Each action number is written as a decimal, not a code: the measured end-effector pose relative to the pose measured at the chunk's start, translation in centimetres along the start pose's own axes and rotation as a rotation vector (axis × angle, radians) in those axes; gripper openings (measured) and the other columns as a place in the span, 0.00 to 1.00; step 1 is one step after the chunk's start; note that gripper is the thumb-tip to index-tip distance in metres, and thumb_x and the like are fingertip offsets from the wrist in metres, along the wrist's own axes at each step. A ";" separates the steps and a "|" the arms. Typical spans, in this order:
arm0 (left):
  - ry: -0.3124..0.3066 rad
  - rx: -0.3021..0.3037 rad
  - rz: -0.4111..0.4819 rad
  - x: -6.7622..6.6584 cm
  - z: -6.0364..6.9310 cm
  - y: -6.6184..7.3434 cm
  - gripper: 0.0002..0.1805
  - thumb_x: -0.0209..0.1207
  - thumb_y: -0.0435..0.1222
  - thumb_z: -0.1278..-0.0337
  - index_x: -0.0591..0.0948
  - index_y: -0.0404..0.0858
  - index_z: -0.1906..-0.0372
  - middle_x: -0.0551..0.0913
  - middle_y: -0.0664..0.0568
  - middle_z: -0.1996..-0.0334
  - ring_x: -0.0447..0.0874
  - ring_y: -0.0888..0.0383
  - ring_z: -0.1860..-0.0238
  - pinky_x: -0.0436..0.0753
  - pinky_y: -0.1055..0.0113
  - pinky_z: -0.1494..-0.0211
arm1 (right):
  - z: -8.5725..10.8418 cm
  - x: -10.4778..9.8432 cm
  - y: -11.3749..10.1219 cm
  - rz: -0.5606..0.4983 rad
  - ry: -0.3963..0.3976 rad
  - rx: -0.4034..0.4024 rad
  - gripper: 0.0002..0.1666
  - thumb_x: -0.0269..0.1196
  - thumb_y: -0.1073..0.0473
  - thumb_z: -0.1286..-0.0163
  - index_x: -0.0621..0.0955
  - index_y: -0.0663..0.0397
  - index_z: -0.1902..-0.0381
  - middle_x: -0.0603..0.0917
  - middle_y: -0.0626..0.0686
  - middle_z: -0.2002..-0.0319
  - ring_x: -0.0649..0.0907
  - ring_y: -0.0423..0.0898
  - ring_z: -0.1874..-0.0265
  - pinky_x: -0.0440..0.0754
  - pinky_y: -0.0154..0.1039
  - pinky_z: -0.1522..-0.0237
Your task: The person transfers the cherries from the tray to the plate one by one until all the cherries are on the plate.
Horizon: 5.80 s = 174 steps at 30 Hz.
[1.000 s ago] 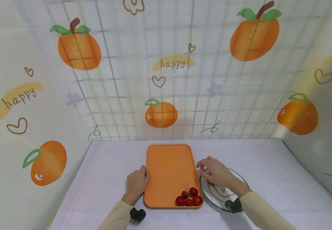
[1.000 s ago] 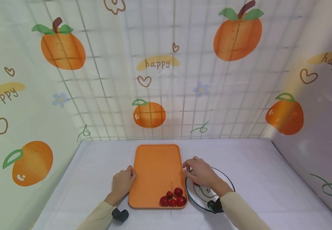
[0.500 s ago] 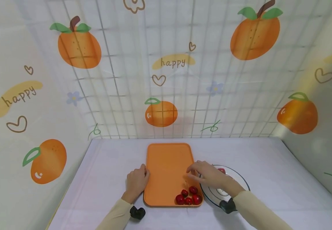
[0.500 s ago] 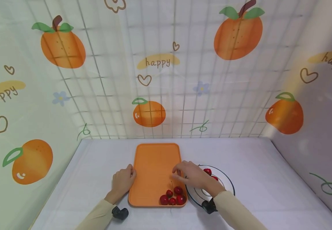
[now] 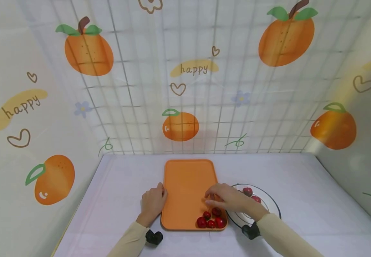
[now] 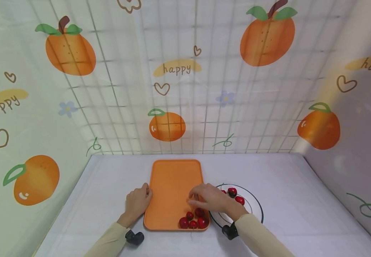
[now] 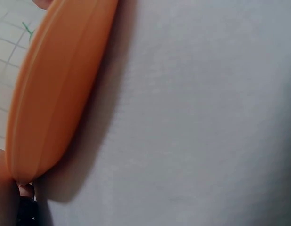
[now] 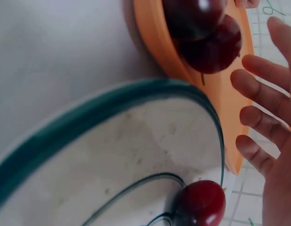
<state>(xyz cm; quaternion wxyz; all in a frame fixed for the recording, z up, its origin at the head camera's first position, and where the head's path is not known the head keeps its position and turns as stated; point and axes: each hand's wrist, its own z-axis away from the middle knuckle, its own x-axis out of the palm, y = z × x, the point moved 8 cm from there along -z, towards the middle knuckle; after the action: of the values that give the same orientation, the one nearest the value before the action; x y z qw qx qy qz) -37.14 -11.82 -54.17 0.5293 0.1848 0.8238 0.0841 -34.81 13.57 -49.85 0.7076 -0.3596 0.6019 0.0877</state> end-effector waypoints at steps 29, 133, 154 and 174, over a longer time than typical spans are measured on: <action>-0.015 -0.011 0.000 -0.1 0.0 0.0 0.17 0.58 0.40 0.30 0.68 0.43 0.75 0.58 0.58 0.87 0.57 0.61 0.86 0.54 0.70 0.80 | -0.5 0.5 0.3 -0.091 -0.057 -0.038 0.09 0.68 0.57 0.30 0.86 0.45 0.53 0.88 0.44 0.55 0.82 0.39 0.57 0.86 0.37 0.49; -0.017 -0.003 0.008 0.3 0.3 -0.3 0.16 0.57 0.40 0.30 0.68 0.43 0.75 0.58 0.59 0.87 0.57 0.61 0.86 0.55 0.69 0.80 | 2.0 -0.6 -0.1 0.040 -0.041 -0.075 0.22 0.70 0.33 0.39 0.87 0.35 0.53 0.85 0.39 0.52 0.77 0.44 0.46 0.79 0.51 0.43; -0.011 -0.014 -0.013 0.3 0.3 -0.4 0.16 0.57 0.41 0.30 0.68 0.43 0.75 0.58 0.59 0.87 0.58 0.61 0.87 0.55 0.70 0.81 | 1.3 0.3 -0.1 0.100 -0.078 -0.074 0.20 0.70 0.36 0.36 0.87 0.36 0.51 0.86 0.37 0.55 0.77 0.39 0.50 0.80 0.47 0.44; 0.009 -0.009 -0.003 0.0 0.3 0.0 0.16 0.58 0.41 0.31 0.69 0.43 0.75 0.59 0.58 0.87 0.58 0.61 0.86 0.55 0.69 0.80 | 1.6 -1.4 1.2 0.055 0.028 -0.005 0.20 0.66 0.39 0.31 0.85 0.43 0.49 0.83 0.44 0.52 0.78 0.45 0.53 0.82 0.42 0.50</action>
<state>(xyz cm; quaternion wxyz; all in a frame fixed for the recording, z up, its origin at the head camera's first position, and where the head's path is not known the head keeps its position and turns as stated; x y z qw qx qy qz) -36.86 -11.83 -54.29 0.5263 0.1808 0.8262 0.0876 -34.59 15.86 -49.04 0.6954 -0.3462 0.6212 0.1036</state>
